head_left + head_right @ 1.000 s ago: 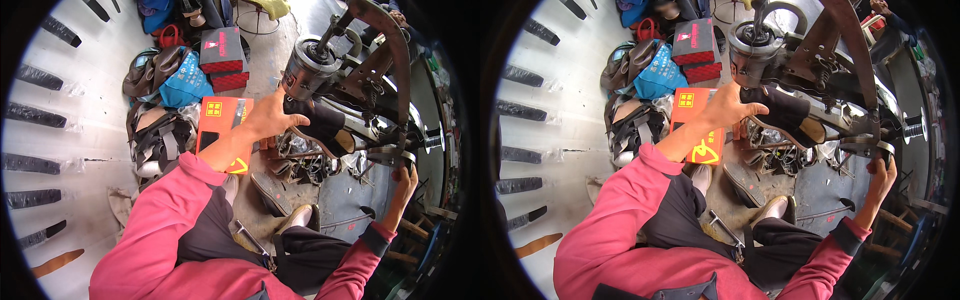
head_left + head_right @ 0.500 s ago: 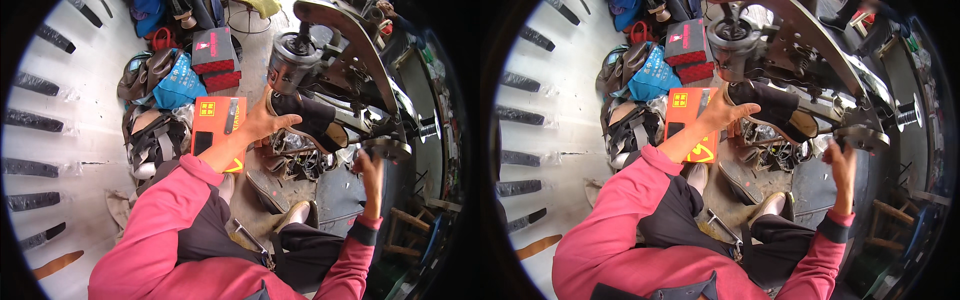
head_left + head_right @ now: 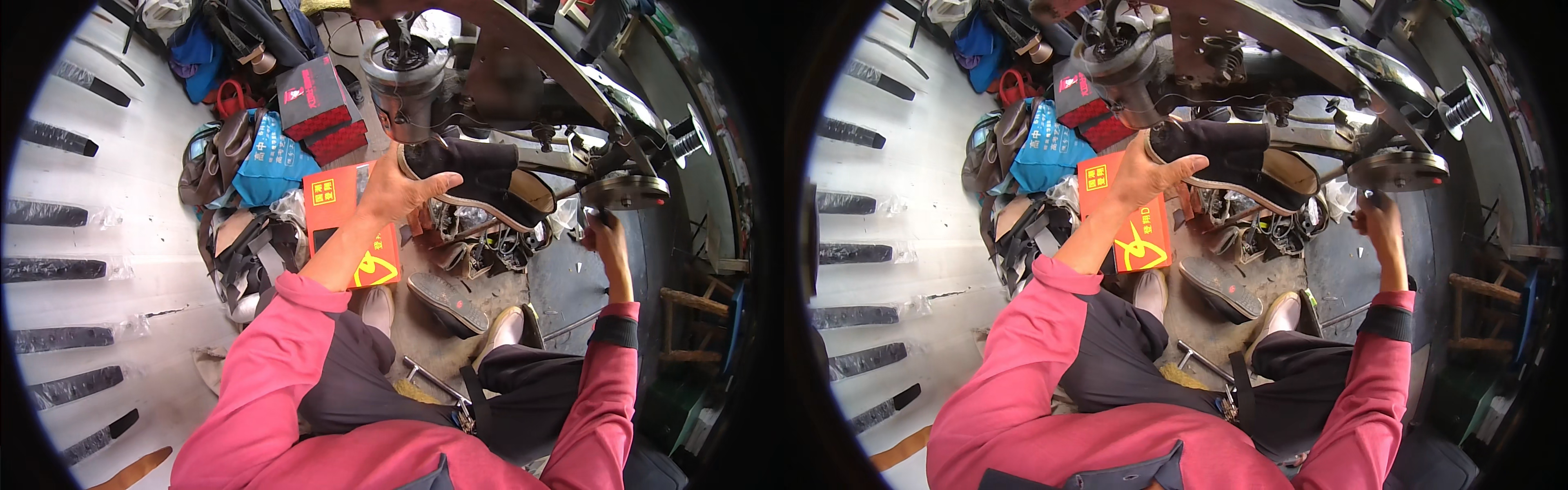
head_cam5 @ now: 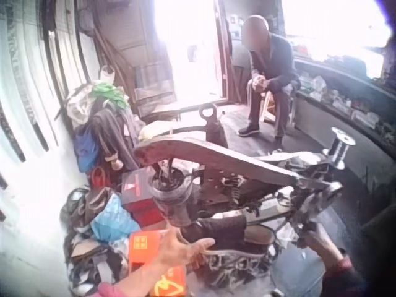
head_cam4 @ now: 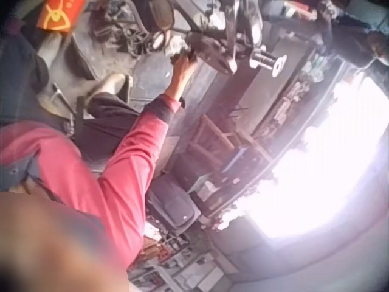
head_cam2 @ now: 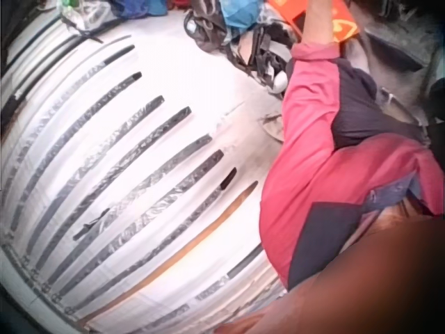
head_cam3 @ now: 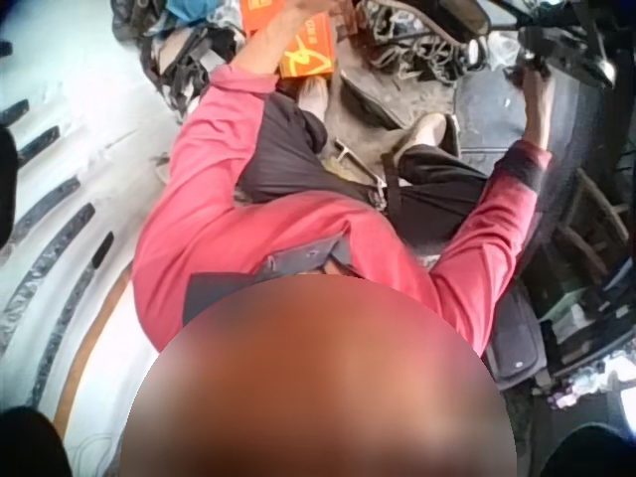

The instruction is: The person sits on the floor and uses a sewing machine to stitch the upper of a black shoe. They position the shoe under the needle, guide it with both hands, and operate the machine to sew along the edge.

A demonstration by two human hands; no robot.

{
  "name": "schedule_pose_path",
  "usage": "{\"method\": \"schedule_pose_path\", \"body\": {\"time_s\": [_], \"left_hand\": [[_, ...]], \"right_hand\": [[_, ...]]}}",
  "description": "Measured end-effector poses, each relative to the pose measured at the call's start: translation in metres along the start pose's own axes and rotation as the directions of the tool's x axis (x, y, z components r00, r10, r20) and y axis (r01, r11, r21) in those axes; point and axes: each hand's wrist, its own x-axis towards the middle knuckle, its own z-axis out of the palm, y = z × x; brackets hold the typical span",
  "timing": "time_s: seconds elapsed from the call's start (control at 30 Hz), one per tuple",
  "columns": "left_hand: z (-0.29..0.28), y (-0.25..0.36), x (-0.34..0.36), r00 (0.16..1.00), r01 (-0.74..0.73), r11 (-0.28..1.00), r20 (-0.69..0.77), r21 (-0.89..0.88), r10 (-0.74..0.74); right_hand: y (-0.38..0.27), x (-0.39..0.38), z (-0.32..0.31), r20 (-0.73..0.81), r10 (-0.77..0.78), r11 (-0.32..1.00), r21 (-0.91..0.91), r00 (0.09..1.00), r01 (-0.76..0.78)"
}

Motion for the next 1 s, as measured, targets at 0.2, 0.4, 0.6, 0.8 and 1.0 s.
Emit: {"method": "schedule_pose_path", "body": {"time_s": [0.2, 0.4, 0.6, 0.8, 1.0], "left_hand": [[0.004, 0.01, -0.002, 0.997, 0.062, 0.998, -0.044, -0.002, -0.062], [-0.001, 0.022, -0.002, 0.99, 0.138, 0.973, -0.027, 0.184, -0.136], [0.001, 0.011, 0.005, 1.0, 0.005, 0.997, -0.011, 0.071, -0.004], [0.002, 0.02, 0.004, 0.998, 0.042, 0.998, 0.058, -0.053, -0.038], [-0.003, 0.025, 0.007, 0.992, 0.103, 0.994, 0.066, 0.018, -0.104]], "right_hand": [[-0.07, -0.044, -0.01, -0.039, -0.274, 0.954, 0.115, 0.961, 0.277], [-0.03, 0.003, -0.081, -0.367, -0.165, 0.945, 0.206, 0.915, 0.254], [0.003, 0.005, -0.017, -0.078, -0.024, 0.998, 0.047, 0.997, 0.028], [-0.068, -0.045, 0.001, 0.031, -0.19, 0.975, 0.122, 0.981, 0.185], [-0.05, -0.009, -0.078, -0.317, -0.319, 0.922, 0.113, 0.893, 0.37]]}}
